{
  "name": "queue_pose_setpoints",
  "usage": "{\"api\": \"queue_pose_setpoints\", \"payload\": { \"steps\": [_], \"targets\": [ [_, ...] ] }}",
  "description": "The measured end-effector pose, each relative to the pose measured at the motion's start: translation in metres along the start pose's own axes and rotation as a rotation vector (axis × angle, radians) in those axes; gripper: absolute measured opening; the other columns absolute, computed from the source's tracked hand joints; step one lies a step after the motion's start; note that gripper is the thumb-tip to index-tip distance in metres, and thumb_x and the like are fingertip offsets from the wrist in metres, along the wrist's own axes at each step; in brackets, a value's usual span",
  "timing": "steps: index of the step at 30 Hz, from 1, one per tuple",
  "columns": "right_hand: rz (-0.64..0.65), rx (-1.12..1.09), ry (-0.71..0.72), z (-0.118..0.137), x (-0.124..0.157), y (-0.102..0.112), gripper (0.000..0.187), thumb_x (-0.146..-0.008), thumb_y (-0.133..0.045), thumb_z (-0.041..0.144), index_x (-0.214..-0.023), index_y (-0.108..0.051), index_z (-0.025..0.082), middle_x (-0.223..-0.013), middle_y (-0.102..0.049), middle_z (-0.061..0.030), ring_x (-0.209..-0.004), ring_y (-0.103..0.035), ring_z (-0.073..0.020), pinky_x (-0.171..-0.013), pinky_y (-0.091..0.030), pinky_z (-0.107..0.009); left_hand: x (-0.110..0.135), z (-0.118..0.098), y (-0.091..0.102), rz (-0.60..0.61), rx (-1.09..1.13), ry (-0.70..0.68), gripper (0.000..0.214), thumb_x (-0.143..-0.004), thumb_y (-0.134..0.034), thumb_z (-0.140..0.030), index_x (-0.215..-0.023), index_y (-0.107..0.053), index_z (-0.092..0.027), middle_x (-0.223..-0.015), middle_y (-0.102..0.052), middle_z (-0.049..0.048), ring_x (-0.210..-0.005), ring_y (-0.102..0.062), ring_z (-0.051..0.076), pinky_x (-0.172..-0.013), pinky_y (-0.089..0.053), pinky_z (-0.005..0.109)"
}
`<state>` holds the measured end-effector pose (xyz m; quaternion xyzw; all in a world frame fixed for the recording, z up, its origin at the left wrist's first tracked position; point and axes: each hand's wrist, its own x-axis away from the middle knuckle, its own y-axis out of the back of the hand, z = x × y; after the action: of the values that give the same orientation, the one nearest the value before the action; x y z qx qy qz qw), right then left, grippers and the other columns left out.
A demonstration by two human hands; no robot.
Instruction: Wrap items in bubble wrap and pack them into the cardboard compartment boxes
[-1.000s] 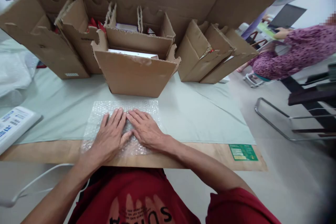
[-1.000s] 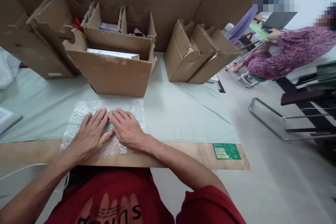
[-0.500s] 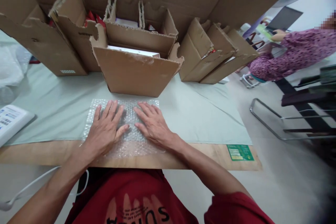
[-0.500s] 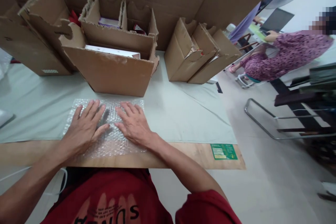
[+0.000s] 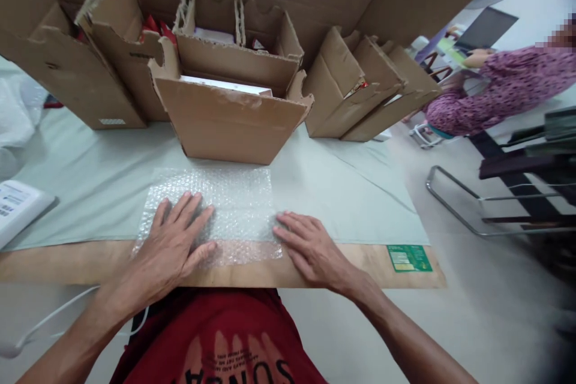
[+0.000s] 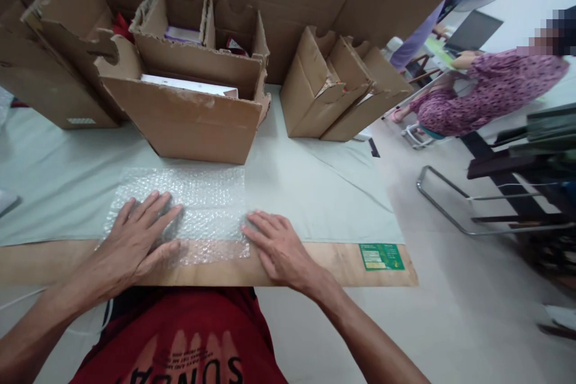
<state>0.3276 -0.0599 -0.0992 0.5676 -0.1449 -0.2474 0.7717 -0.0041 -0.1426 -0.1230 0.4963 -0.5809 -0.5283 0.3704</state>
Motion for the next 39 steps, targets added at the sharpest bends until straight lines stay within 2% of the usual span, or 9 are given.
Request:
{"api": "queue_pose_setpoints", "payload": {
  "steps": [5,9,14,18,20,24,27,34,39],
  "targets": [
    [-0.237,-0.17,0.093,0.02,-0.031,-0.021,0.023,-0.101,-0.053,0.016,-0.112,-0.072,0.023,-0.128,-0.074,-0.0091,-0.127,-0.063,-0.0243,-0.102,-0.05,-0.047,0.014,-0.007,0.009,0.043,0.045,-0.072,0.081,-0.092,-0.051,-0.072,-0.156,-0.04,-0.024,-0.166,-0.035,0.017,-0.155,-0.029,0.038,-0.123,-0.021,0.064],
    [-0.401,-0.62,-0.137,0.022,-0.044,-0.007,0.02,-0.104,-0.051,0.026,-0.108,-0.071,0.024,-0.114,-0.077,-0.0055,-0.109,-0.071,-0.0205,-0.099,-0.054,-0.042,0.029,0.009,0.022,0.002,0.157,-0.076,0.083,-0.088,-0.062,-0.064,-0.157,-0.035,-0.025,-0.157,-0.051,0.0126,-0.146,-0.046,0.035,-0.123,-0.028,0.061],
    [-0.396,-1.07,-0.492,0.012,-0.036,0.006,0.03,-0.099,-0.059,0.049,-0.099,-0.069,0.021,-0.1,-0.078,-0.0066,-0.099,-0.074,-0.0239,-0.098,-0.056,-0.044,0.036,0.025,0.027,-0.236,0.422,0.305,0.028,-0.094,-0.054,-0.042,-0.11,-0.071,-0.026,-0.112,-0.079,0.0055,-0.105,-0.075,0.027,-0.103,-0.054,0.046],
    [-0.248,-1.181,-0.423,0.005,-0.019,0.004,0.069,-0.086,-0.068,0.063,-0.14,-0.055,0.023,-0.126,-0.073,-0.0128,-0.121,-0.067,-0.032,-0.107,-0.049,-0.053,0.022,0.016,0.026,-0.296,0.6,0.621,0.026,-0.085,-0.062,-0.048,-0.089,-0.073,-0.025,-0.089,-0.079,0.0016,-0.084,-0.075,0.023,-0.081,-0.059,0.034],
    [-0.209,-1.107,-0.428,0.003,-0.016,0.003,0.08,-0.082,-0.074,0.058,-0.149,-0.045,0.024,-0.13,-0.07,-0.0128,-0.123,-0.065,-0.0311,-0.106,-0.049,-0.049,0.012,0.012,0.025,-0.32,0.582,0.663,0.026,-0.083,-0.06,-0.047,-0.088,-0.072,-0.024,-0.088,-0.079,0.0016,-0.085,-0.074,0.023,-0.083,-0.057,0.033],
    [-0.319,-0.809,-0.583,-0.002,-0.031,-0.004,0.049,-0.09,-0.064,0.044,-0.131,-0.06,0.019,-0.091,-0.072,-0.0049,-0.083,-0.069,-0.0212,-0.079,-0.054,-0.036,-0.002,0.013,0.02,-0.265,0.466,0.707,0.032,-0.084,-0.054,-0.049,-0.093,-0.071,-0.023,-0.09,-0.078,0.0046,-0.08,-0.072,0.024,-0.08,-0.055,0.037],
    [-0.328,-0.507,-0.591,-0.01,-0.044,-0.012,0.041,-0.088,-0.062,0.034,-0.125,-0.064,0.017,-0.081,-0.068,-0.0021,-0.072,-0.063,-0.0188,-0.076,-0.051,-0.036,-0.006,0.017,0.015,-0.194,0.311,0.668,0.037,-0.089,-0.048,-0.048,-0.1,-0.07,-0.02,-0.093,-0.077,0.0091,-0.08,-0.07,0.027,-0.078,-0.054,0.04],
    [-0.234,-0.06,-0.503,-0.028,-0.049,-0.007,0.052,-0.088,-0.061,0.032,-0.138,-0.057,0.016,-0.119,-0.069,-0.013,-0.101,-0.065,-0.0296,-0.091,-0.051,-0.047,-0.011,0.021,0.022,-0.117,0.015,0.583,0.049,-0.096,-0.049,-0.049,-0.131,-0.059,-0.016,-0.11,-0.07,0.0164,-0.087,-0.068,0.032,-0.068,-0.05,0.041],
    [-0.107,0.034,-0.502,-0.037,-0.076,0.002,0.038,-0.089,-0.065,0.039,-0.119,-0.068,0.015,-0.127,-0.065,-0.0171,-0.11,-0.06,-0.0346,-0.096,-0.048,-0.05,-0.018,0.027,0.027,0.056,0.055,0.62,0.03,-0.092,-0.053,-0.053,-0.085,-0.062,-0.025,-0.076,-0.07,0.0046,-0.064,-0.061,0.025,-0.056,-0.038,0.034]
  ]
}}
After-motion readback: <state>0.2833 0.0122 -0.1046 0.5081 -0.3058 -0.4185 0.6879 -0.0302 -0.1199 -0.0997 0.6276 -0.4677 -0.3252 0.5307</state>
